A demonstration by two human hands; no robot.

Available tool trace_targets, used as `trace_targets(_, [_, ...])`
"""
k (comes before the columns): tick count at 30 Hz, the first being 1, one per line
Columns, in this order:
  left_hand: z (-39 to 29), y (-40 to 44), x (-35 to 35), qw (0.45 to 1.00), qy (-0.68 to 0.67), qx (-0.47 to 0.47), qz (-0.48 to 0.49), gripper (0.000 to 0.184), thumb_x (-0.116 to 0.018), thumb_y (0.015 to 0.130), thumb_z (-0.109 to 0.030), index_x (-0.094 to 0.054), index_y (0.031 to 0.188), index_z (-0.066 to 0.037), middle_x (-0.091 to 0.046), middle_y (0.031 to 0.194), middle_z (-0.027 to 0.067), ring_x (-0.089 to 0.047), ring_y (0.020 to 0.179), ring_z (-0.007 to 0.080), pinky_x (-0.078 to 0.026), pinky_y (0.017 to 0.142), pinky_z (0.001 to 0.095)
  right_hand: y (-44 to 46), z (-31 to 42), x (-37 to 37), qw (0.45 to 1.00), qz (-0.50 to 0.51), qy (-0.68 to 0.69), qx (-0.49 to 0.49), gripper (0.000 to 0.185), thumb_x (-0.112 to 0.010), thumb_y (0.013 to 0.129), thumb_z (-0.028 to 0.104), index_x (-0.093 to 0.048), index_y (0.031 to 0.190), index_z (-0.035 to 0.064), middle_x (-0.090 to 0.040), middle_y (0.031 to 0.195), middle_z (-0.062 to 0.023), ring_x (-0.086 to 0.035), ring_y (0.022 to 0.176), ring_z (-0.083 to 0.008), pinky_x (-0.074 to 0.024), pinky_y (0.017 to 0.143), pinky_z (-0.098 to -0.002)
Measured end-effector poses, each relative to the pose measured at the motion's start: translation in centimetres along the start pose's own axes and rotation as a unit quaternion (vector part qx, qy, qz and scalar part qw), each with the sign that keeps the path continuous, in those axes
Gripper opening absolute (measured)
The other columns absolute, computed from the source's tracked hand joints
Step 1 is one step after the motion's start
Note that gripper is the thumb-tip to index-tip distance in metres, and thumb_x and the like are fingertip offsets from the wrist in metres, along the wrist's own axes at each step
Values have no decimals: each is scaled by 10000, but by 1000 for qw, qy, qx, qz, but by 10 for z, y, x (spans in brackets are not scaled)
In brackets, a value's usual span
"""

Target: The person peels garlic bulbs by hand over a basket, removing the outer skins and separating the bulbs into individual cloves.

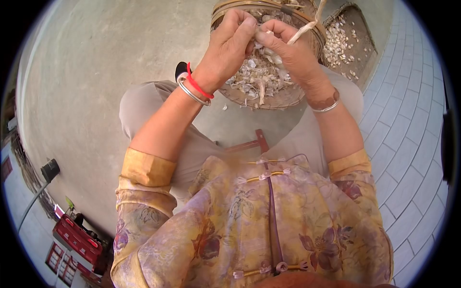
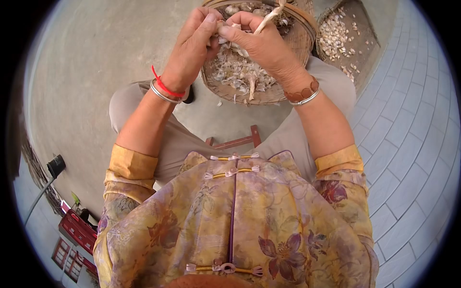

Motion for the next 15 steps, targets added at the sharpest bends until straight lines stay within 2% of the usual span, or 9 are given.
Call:
trace_targets(2, [2,1,2,1000,22,-1,-8,266,-470,991,-288,-491,936,-28,-478,660,-1,-436,588,63,-391,530,235,-2,4,-2,999,5,-29,28,173,-668,864,202,-640,917,41,-571,795,57,-476,753,-37,-406,669,-212])
trace_targets(4, [4,1,0,999,45,21,6,274,-456,994,-376,-514,986,-108,-426,711,-53,-345,593,30,-280,523,187,-2,4,0,999,-11,-38,34,171,-669,860,199,-636,912,39,-569,790,54,-477,754,-38,-407,671,-215])
trace_targets(9, [-2,-3,-3,997,30,63,22,281,-448,999,-375,-513,971,-103,-429,725,-42,-342,598,37,-281,526,192,-8,14,3,993,-47,-102,44,160,-669,850,181,-624,906,37,-565,794,50,-485,759,-46,-412,677,-226])
trace_targets(11, [-5,0,-3,997,7,77,32,273,-441,1004,-364,-510,979,-101,-421,722,-41,-335,593,43,-279,525,196,-7,14,4,997,-36,-47,53,149,-674,841,165,-618,912,47,-562,808,53,-490,744,-49,-413,669,-228])
trace_targets(12, [-1,1,-5,987,-96,119,59,251,-437,998,-331,-488,969,-88,-421,702,-31,-333,576,58,-286,515,206,-5,12,4,998,-23,20,47,144,-680,845,162,-619,921,57,-556,814,61,-490,725,-45,-404,648,-216])
trace_targets(13, [4,-1,-7,963,-198,161,83,229,-434,993,-299,-466,959,-74,-420,681,-22,-330,558,73,-293,505,216,-4,12,4,998,-22,21,49,144,-680,845,162,-619,921,57,-556,814,61,-490,725,-45,-404,648,-216])
trace_targets(15, [8,1,-6,955,-238,152,94,211,-419,996,-291,-455,995,-84,-404,686,-27,-295,553,75,-264,498,215,-4,11,6,985,-33,166,35,143,-684,854,168,-619,927,63,-546,804,69,-482,712,-35,-394,630,-203])
Point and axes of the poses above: each hand's wrist, its own y-axis towards the middle knuckle, its own x-axis out of the back of the hand, z = x × y, the point moved 6 cm from there along y, towards the middle knuckle
